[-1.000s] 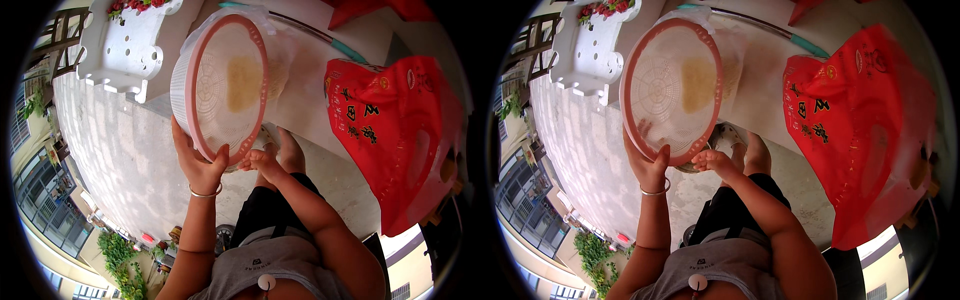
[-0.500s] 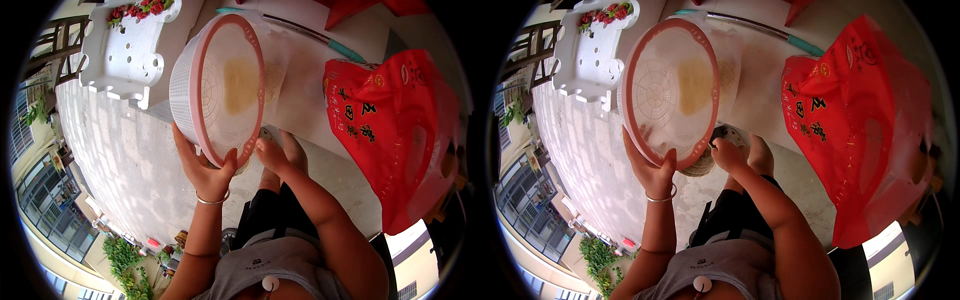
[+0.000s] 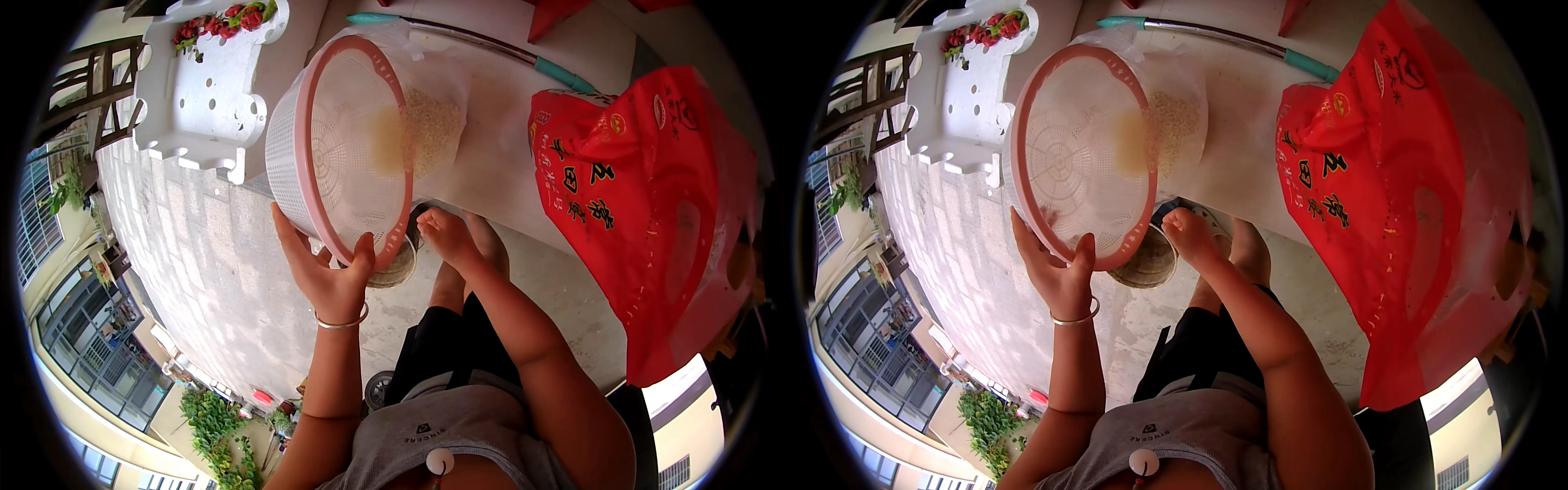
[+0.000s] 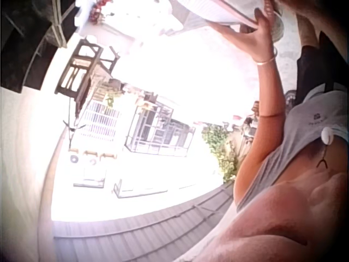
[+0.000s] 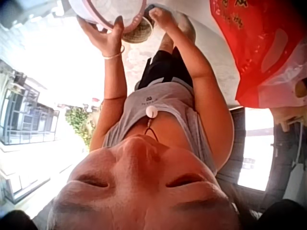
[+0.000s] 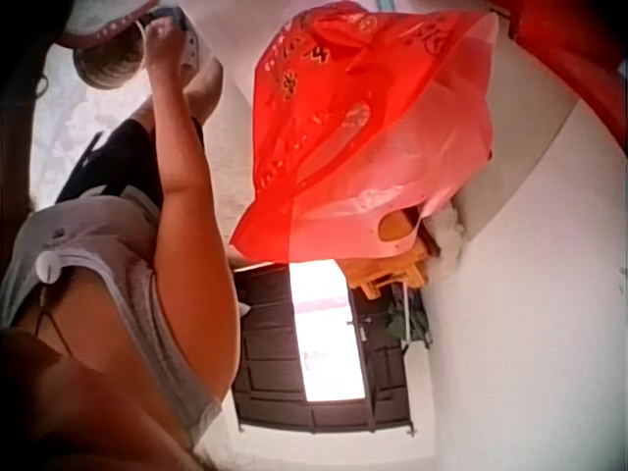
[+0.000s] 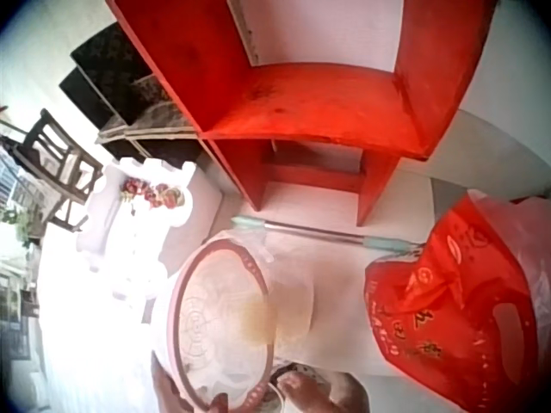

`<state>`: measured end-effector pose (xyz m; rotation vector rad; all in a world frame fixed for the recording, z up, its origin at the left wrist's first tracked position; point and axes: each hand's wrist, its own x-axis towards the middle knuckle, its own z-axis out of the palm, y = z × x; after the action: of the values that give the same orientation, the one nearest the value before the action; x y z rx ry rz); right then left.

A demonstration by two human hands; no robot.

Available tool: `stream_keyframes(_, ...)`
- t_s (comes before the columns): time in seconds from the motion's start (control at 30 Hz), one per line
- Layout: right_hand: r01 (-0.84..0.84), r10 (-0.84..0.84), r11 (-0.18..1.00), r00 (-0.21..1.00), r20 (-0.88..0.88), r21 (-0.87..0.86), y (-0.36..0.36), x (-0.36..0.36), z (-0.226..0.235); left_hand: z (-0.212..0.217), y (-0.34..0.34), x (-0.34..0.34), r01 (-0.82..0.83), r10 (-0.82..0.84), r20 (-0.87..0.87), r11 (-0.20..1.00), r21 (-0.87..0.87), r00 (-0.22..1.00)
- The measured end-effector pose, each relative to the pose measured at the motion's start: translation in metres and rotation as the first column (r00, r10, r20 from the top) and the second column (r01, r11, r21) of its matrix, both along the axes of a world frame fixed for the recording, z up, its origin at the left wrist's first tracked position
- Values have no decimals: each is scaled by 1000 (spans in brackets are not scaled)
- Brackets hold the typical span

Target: The person pours rice from a plastic bag into a pink colander, sifts it by hand to remove debris, and transfers the cleaned rice into a metal bucket. The person repeats this process several times, handling the bag, colander, and bucket throughout.

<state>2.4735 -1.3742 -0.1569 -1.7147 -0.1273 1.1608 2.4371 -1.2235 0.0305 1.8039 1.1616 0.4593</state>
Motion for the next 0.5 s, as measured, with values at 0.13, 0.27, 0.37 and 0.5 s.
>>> stream_keyframes(0.13,23,-27,997,998,-48,-79,4,18,7,2,2,-2,-4,4,-4,1000,21,1000)
stream_keyframes(0.27,73,-74,997,995,-62,-15,1,27,1,1,4,-1,-50,50,-8,999,8,999)
stream_keyframes(0.37,200,-199,980,980,-13,24,8,26,5,3,6,-8,-14,15,-17,999,34,1000)
stream_keyframes(0.5,173,-172,985,941,290,23,14,30,20,8,9,-13,-6,11,-48,995,97,999)
